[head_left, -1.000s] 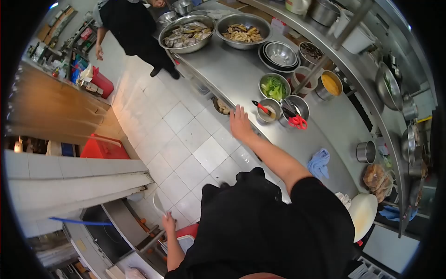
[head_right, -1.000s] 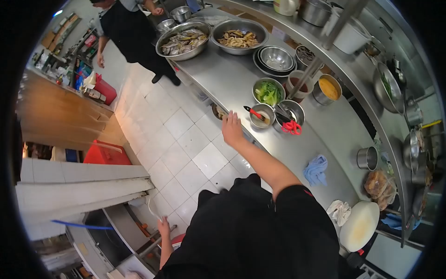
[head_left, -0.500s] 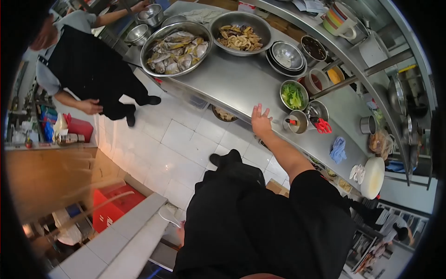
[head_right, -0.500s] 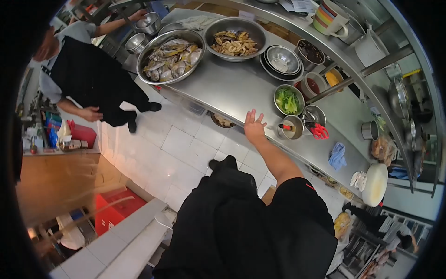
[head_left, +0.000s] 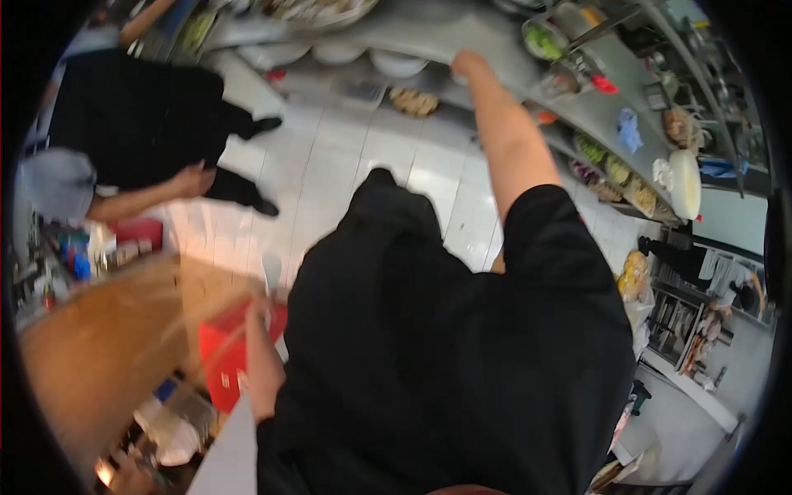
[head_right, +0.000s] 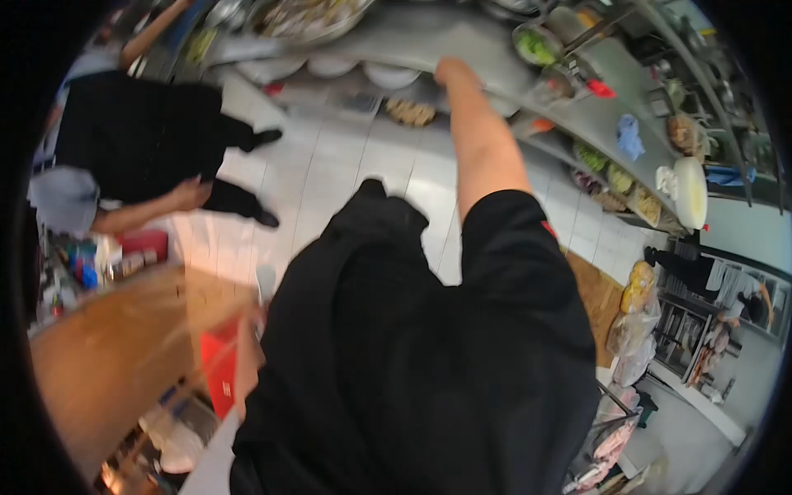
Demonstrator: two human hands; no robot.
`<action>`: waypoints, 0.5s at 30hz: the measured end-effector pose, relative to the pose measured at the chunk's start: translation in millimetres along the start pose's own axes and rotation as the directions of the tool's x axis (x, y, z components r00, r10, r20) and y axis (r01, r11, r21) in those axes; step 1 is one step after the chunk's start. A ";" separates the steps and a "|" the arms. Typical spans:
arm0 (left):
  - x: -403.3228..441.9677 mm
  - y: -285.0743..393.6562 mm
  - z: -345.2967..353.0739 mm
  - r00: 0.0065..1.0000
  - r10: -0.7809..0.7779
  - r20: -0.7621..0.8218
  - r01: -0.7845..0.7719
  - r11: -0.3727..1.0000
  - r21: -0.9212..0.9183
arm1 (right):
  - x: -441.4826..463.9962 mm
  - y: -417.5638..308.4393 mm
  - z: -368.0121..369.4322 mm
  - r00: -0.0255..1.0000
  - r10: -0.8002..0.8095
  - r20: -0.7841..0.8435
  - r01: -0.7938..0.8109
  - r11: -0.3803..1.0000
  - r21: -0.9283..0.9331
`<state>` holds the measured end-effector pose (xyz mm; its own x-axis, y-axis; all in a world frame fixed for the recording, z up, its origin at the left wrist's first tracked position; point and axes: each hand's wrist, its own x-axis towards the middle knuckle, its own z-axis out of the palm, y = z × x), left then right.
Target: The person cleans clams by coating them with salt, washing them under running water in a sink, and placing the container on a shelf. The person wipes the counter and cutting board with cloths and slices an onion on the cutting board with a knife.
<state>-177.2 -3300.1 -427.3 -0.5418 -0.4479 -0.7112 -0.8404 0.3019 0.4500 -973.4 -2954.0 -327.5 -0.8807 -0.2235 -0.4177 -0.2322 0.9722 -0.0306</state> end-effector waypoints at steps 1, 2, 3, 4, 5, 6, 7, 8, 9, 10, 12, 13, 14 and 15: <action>9.6 -17.2 -28.7 0.996 -0.043 0.083 0.033 0.993 0.116 | -22.0 -33.3 0.5 0.990 -0.125 -0.063 0.128 0.991 0.049; 19.4 -36.1 -54.7 0.987 -0.088 0.132 0.060 0.978 0.201 | -50.6 -68.2 0.1 0.962 -0.235 -0.139 0.250 0.963 0.104; 30.6 -51.5 -81.1 0.981 -0.120 0.150 0.078 0.963 0.258 | -87.3 -98.6 -0.2 0.922 -0.330 -0.202 0.359 0.924 0.129; 36.1 -66.3 -105.3 0.978 -0.145 0.153 0.097 0.953 0.288 | -124.3 -120.1 16.8 0.867 -0.342 -0.361 0.429 0.881 0.197; 41.7 -83.6 -127.1 0.974 -0.171 0.146 0.119 0.943 0.310 | -183.0 -139.2 10.3 0.844 -0.428 -0.325 0.496 0.851 0.169; 44.3 -99.2 -148.0 0.970 -0.205 0.134 0.155 0.938 0.311 | -224.0 -151.0 16.5 0.824 -0.485 -0.293 0.528 0.844 0.090; 47.8 -120.1 -167.5 0.964 -0.242 0.112 0.198 0.931 0.307 | -264.7 -155.7 28.1 0.842 -0.485 -0.236 0.529 0.828 0.187; 12.8 -97.6 -185.7 0.935 -0.334 0.121 0.311 0.934 0.175 | -267.9 -142.1 63.9 0.811 -0.545 -0.212 0.576 0.806 0.136; -0.1 -93.3 -204.7 0.903 -0.408 0.139 0.392 0.911 0.128 | -282.0 -125.8 99.0 0.801 -0.573 -0.172 0.596 0.788 0.153; -12.3 -92.1 -221.8 0.870 -0.473 0.137 0.464 0.881 0.097 | -291.4 -101.7 138.4 0.777 -0.623 -0.094 0.629 0.772 0.092; -15.4 -114.8 -233.7 0.846 -0.524 0.101 0.533 0.829 -0.167 | -333.1 -69.3 198.3 0.809 -0.516 0.284 0.576 0.791 -0.205; -11.6 -131.0 -238.7 0.856 -0.515 0.047 0.489 0.776 -0.398 | -283.6 17.7 325.4 0.775 -0.513 0.369 0.610 0.760 -0.224; -11.9 -135.6 -245.8 0.905 -0.425 -0.015 0.369 0.804 -0.465 | -287.6 -50.3 306.7 0.683 -0.510 0.522 0.708 0.637 -0.304; -10.1 -137.8 -252.2 0.938 -0.335 -0.087 0.243 0.816 -0.524 | -275.9 -140.8 285.8 0.582 -0.595 0.554 0.807 0.502 -0.309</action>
<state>-59.3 -3549.3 -345.9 -0.2279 -0.5944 -0.7712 -0.8246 -0.3033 0.4775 -579.7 -3009.2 -467.4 -0.1458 -0.6693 -0.7285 -0.9555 0.2863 -0.0718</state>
